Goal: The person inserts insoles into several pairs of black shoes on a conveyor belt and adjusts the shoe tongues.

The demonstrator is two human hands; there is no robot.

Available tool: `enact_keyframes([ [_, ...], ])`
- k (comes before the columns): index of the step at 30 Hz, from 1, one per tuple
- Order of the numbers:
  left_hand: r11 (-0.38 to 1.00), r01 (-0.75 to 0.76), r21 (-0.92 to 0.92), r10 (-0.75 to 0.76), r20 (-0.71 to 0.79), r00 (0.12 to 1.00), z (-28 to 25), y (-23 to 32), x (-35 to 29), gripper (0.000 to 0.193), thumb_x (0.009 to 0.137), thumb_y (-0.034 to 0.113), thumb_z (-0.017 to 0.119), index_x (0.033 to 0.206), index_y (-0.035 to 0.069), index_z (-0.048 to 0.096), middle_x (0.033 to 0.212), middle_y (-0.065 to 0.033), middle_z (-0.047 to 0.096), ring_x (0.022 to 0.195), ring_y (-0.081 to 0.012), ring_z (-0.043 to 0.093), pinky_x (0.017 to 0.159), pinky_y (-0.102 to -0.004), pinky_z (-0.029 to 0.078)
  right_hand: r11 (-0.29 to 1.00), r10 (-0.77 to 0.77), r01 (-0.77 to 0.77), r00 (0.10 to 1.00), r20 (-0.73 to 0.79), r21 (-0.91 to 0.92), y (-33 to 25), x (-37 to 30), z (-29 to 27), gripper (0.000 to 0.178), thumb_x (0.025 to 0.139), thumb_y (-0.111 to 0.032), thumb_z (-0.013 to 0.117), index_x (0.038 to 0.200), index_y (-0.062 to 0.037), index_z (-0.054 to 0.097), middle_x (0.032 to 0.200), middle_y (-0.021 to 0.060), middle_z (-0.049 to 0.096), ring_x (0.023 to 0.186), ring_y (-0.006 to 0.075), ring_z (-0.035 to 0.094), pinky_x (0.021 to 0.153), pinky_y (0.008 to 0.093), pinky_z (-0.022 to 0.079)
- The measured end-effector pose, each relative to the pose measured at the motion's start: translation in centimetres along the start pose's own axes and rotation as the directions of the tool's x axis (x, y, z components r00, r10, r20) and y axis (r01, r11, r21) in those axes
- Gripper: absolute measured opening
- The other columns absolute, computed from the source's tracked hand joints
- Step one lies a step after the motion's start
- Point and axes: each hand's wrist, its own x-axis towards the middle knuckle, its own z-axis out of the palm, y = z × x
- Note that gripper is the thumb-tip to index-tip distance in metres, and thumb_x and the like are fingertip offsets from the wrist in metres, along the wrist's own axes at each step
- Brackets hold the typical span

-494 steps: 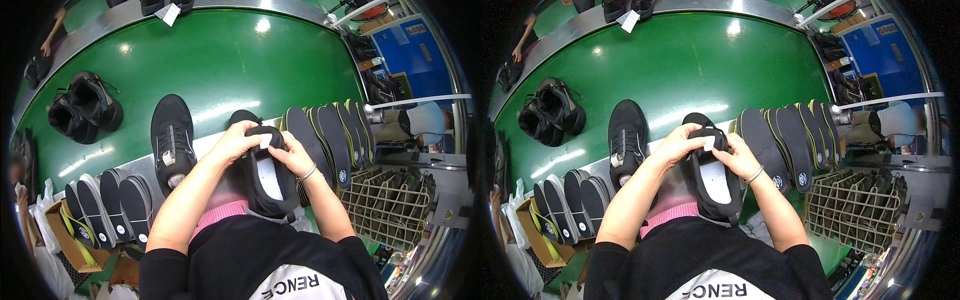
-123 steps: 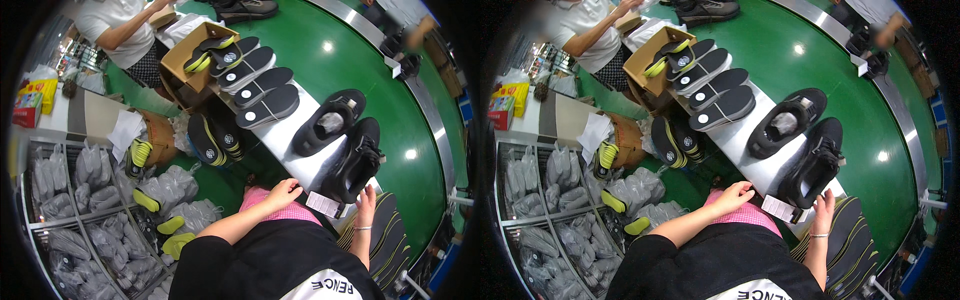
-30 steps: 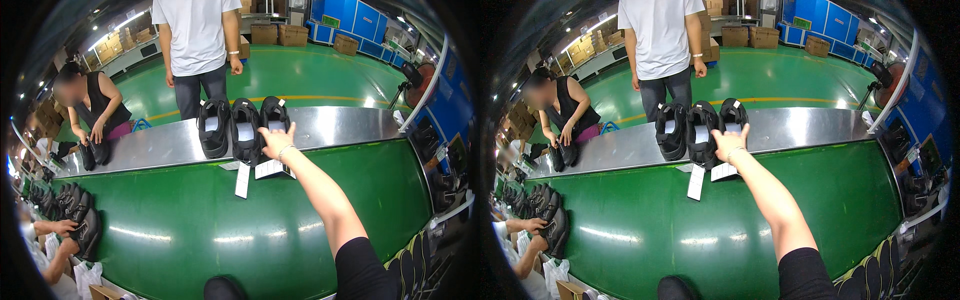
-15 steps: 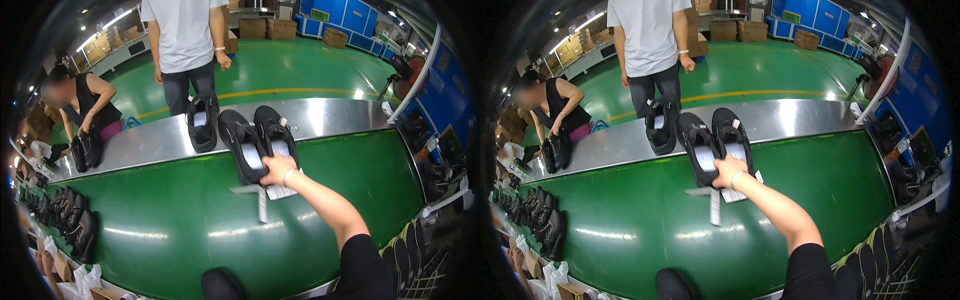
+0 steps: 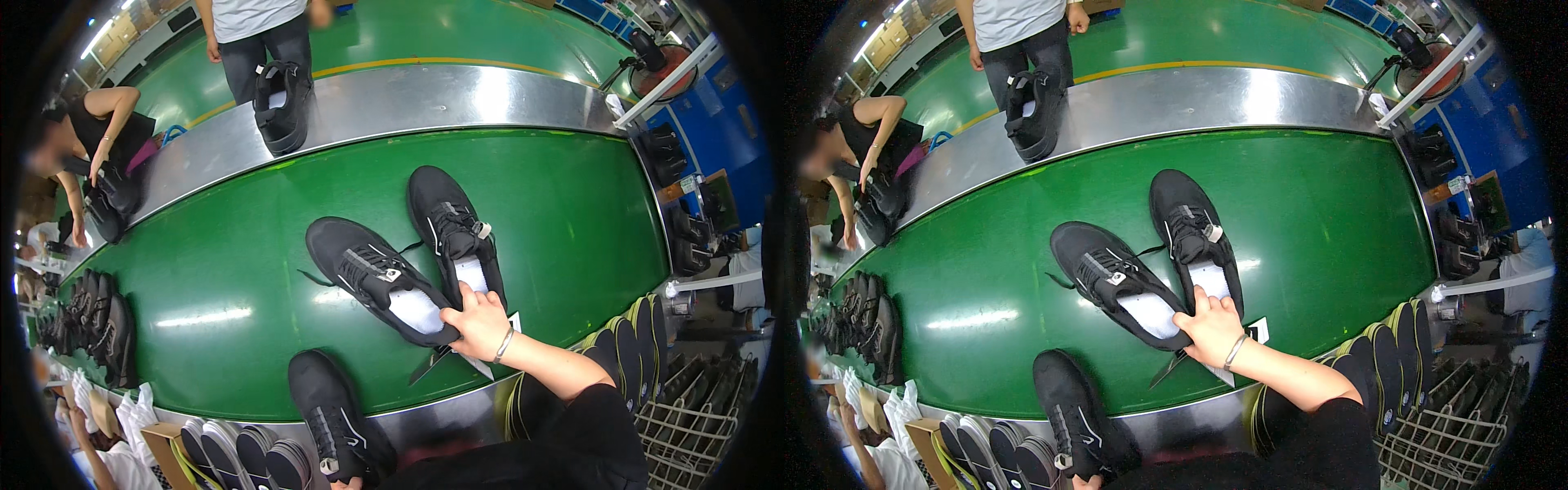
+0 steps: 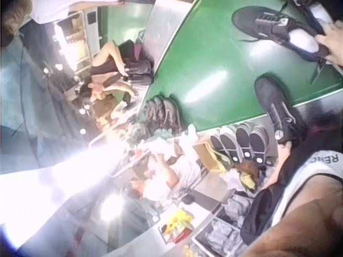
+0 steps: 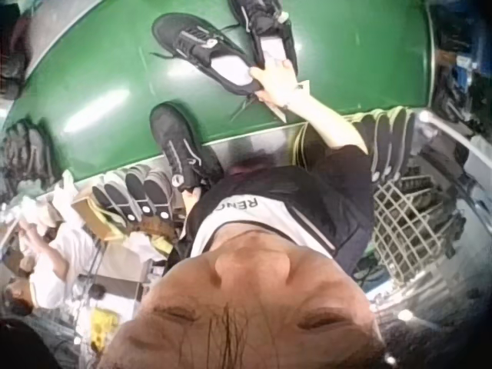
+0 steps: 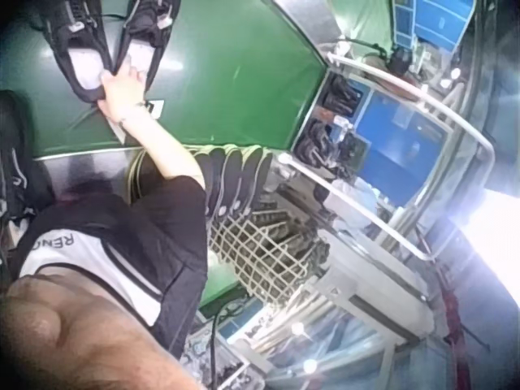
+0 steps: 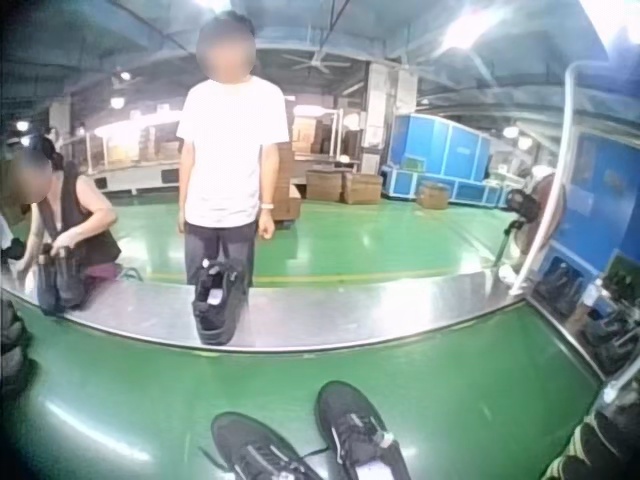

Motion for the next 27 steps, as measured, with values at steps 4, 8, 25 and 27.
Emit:
enact_keyframes([
  [4,1.0,-0.005,0.015,0.005,-0.022,1.0,-0.4,-0.5,-1.2,0.039,0.065,0.006,0.055,0.102,-0.005,0.05,0.094,-0.0141,0.056,0.081,-0.022,0.053,0.072,-0.0313,0.041,0.991,0.068,-0.064,0.997,-0.032,0.12,0.1,0.0,0.5,0.04,0.053,-0.035,0.073,0.085,-0.017,0.057,0.116,0.0288,0.039,0.088,0.0351,0.055,0.086,0.0483,0.033],
  [8,1.0,0.009,0.011,-0.009,-0.036,0.999,-0.7,-1.0,-2.0,0.039,0.065,0.005,0.055,0.102,-0.006,0.049,0.094,-0.0139,0.056,0.081,-0.0214,0.053,0.071,-0.0306,0.041,0.995,0.096,-0.094,0.99,-0.1,0.03,-1.0,-0.3,-0.2,0.046,0.052,-0.047,0.072,0.078,-0.011,0.058,0.112,0.0322,0.042,0.096,0.038,0.052,0.094,0.057,0.023],
  [25,0.998,0.019,-0.064,-0.018,0.014,1.0,-1.8,-1.7,-2.9,0.035,0.072,-0.003,0.052,0.106,-0.006,0.048,0.102,-0.0085,0.055,0.092,-0.0172,0.053,0.082,-0.0261,0.04,0.872,0.406,-0.267,0.863,-0.302,0.411,2.9,-6.9,-2.7,0.048,0.071,-0.02,0.065,0.112,-0.0034,0.048,0.117,0.022,0.045,0.109,0.0345,0.043,0.092,0.0392,0.035],
  [27,0.997,0.039,-0.071,-0.038,0.011,0.999,-1.9,-2.0,-2.9,0.036,0.071,-0.003,0.051,0.106,-0.005,0.048,0.101,-0.0084,0.055,0.091,-0.0172,0.053,0.081,-0.0259,0.04,0.833,0.411,-0.259,0.881,-0.234,0.489,2.7,-6.6,-1.5,0.057,0.068,-0.023,0.068,0.117,-0.0044,0.045,0.12,0.0256,0.041,0.115,0.0366,0.038,0.095,0.0392,0.033],
])
